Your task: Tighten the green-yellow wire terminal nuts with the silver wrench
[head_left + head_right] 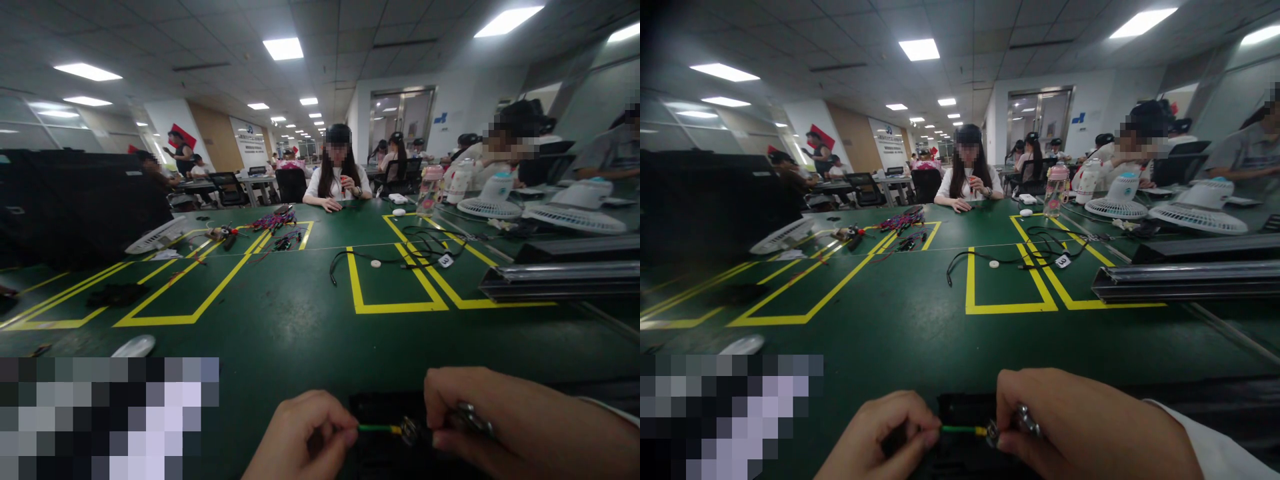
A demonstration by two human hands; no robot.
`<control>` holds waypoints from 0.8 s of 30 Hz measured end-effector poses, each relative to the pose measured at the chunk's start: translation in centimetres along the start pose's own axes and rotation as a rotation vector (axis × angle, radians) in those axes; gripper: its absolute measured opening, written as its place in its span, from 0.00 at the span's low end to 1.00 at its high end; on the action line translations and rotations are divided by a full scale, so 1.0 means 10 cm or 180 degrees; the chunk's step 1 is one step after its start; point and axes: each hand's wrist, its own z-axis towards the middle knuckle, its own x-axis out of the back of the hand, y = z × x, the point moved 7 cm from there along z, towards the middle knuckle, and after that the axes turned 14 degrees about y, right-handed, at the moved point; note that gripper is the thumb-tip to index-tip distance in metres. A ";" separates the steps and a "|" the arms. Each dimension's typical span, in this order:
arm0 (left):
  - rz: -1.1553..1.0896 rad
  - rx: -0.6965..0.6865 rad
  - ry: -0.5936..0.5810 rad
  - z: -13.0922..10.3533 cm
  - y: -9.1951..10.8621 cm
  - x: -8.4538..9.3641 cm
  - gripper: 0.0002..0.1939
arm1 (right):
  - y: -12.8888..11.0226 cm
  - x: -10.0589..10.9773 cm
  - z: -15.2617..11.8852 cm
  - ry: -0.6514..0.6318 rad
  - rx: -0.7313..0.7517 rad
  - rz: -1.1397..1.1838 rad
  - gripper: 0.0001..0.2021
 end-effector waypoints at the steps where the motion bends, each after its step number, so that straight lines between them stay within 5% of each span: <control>1: 0.0010 0.0005 -0.0012 0.00 0.00 0.00 0.08 | -0.02 0.00 0.00 0.0002 0.0067 -0.0011 0.05; 9: 0.0092 0.0045 -0.0084 0.00 -0.02 -0.01 0.08 | 0.17 0.05 -0.06 0.0149 0.0007 0.0221 0.02; 15: 0.0073 -0.0015 -0.0053 -0.02 -0.04 -0.01 0.07 | 0.26 0.13 -0.14 0.0491 -0.0091 0.0611 0.09; 24: 0.0063 0.0009 -0.0031 -0.01 -0.03 0.00 0.07 | 0.35 -0.01 -0.29 0.0962 -0.0148 0.0856 0.08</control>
